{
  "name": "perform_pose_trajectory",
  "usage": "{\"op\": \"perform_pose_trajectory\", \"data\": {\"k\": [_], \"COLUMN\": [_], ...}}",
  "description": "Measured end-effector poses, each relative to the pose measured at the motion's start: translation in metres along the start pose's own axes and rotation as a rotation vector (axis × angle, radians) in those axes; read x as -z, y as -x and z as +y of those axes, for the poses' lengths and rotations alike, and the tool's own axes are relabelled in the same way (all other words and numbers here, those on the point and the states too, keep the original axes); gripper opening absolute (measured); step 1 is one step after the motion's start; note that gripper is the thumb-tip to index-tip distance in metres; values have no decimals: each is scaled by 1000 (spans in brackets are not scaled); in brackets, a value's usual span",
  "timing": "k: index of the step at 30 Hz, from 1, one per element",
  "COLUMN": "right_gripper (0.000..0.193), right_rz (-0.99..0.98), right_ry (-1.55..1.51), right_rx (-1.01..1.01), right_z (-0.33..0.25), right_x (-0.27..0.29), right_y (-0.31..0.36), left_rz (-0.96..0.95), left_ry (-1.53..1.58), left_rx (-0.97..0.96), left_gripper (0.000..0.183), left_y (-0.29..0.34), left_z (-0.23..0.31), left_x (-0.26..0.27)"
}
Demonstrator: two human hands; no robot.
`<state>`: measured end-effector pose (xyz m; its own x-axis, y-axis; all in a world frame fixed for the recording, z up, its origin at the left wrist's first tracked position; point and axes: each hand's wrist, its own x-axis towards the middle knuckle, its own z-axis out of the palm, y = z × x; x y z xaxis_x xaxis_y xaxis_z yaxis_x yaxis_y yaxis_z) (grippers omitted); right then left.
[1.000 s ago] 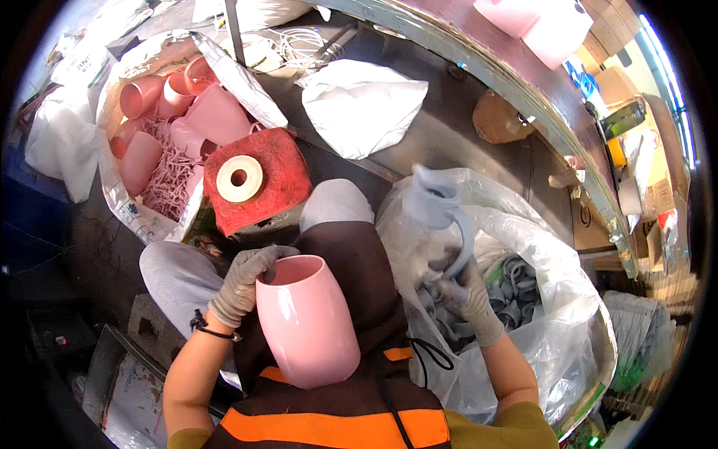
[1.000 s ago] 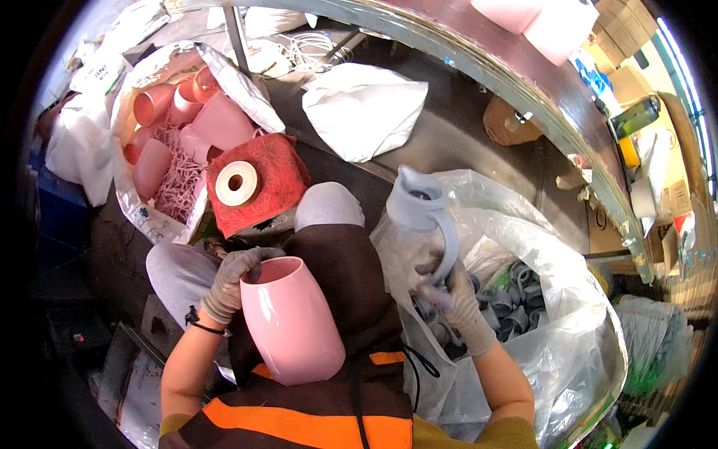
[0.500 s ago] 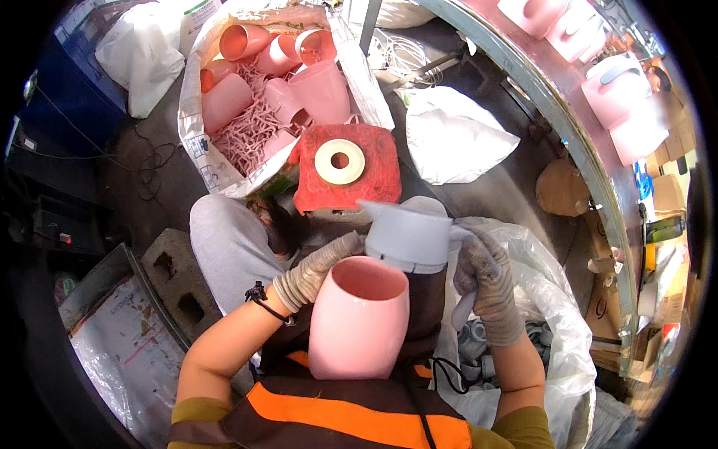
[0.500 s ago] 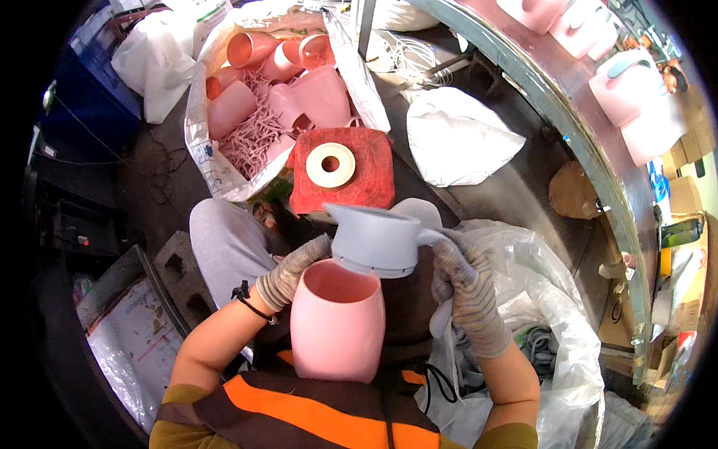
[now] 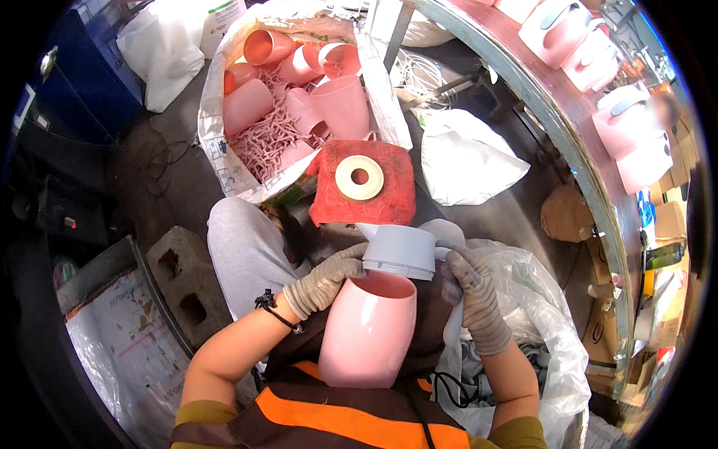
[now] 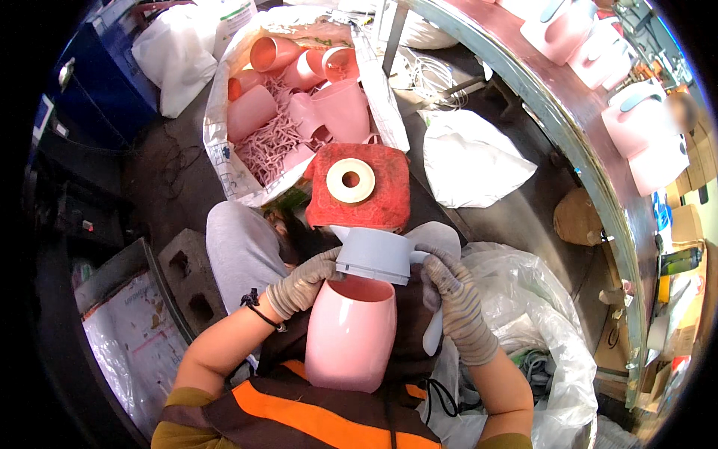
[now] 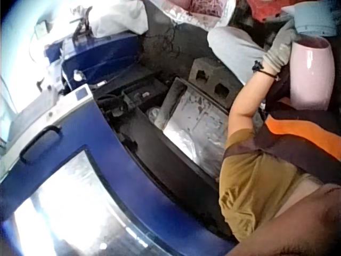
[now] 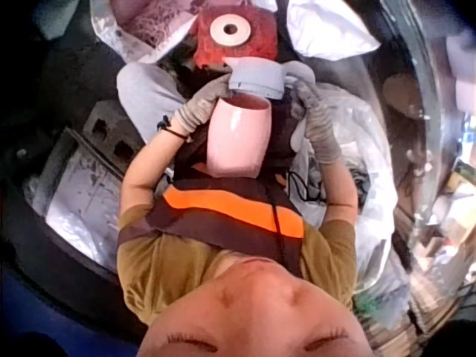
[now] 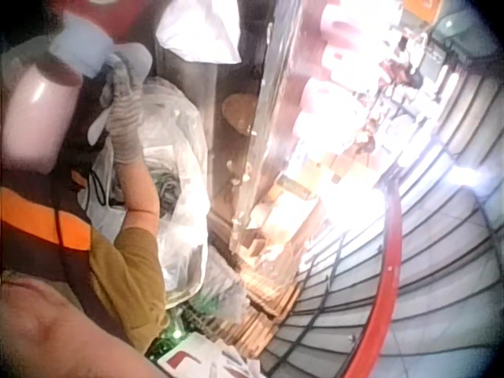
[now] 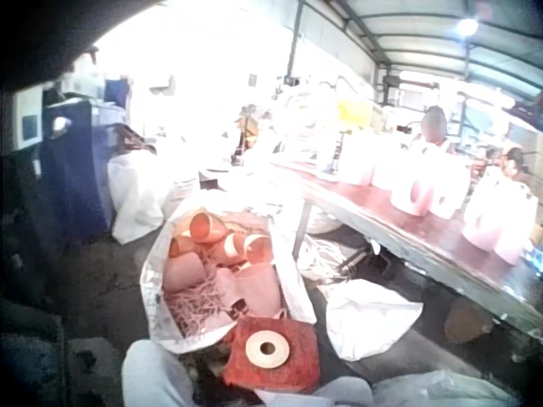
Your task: The person assembles pink water pitchers by fitting grey lids onto the pitcher bodies and placing the finished items on a nearby table.
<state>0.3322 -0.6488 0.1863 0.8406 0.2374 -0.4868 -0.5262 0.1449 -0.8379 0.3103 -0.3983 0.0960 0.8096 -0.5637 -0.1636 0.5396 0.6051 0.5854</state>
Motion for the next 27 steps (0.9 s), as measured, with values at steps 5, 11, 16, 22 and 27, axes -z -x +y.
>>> {"op": "perform_pose_trajectory", "data": {"k": [5,11,16,22,27], "right_gripper": [37,38,36,35,33], "right_rz": [-30,-26,-30,-58,6], "right_ry": [-16,-25,-31,-61,1], "right_rx": [1,-5,19,13,17], "right_z": [4,12,17,26,27], "right_x": [1,-2,0,3,-3], "right_y": [1,-1,-3,-5,-5], "left_rz": [19,26,63,46,61], "left_ry": [230,458,431,400,343], "left_rx": [-38,-48,-43,-36,-39], "left_gripper": [57,53,54,59,63], "left_y": [4,4,3,8,11], "left_z": [-6,-7,-9,-4,0], "left_x": [-3,-5,-5,-12,-20]}}
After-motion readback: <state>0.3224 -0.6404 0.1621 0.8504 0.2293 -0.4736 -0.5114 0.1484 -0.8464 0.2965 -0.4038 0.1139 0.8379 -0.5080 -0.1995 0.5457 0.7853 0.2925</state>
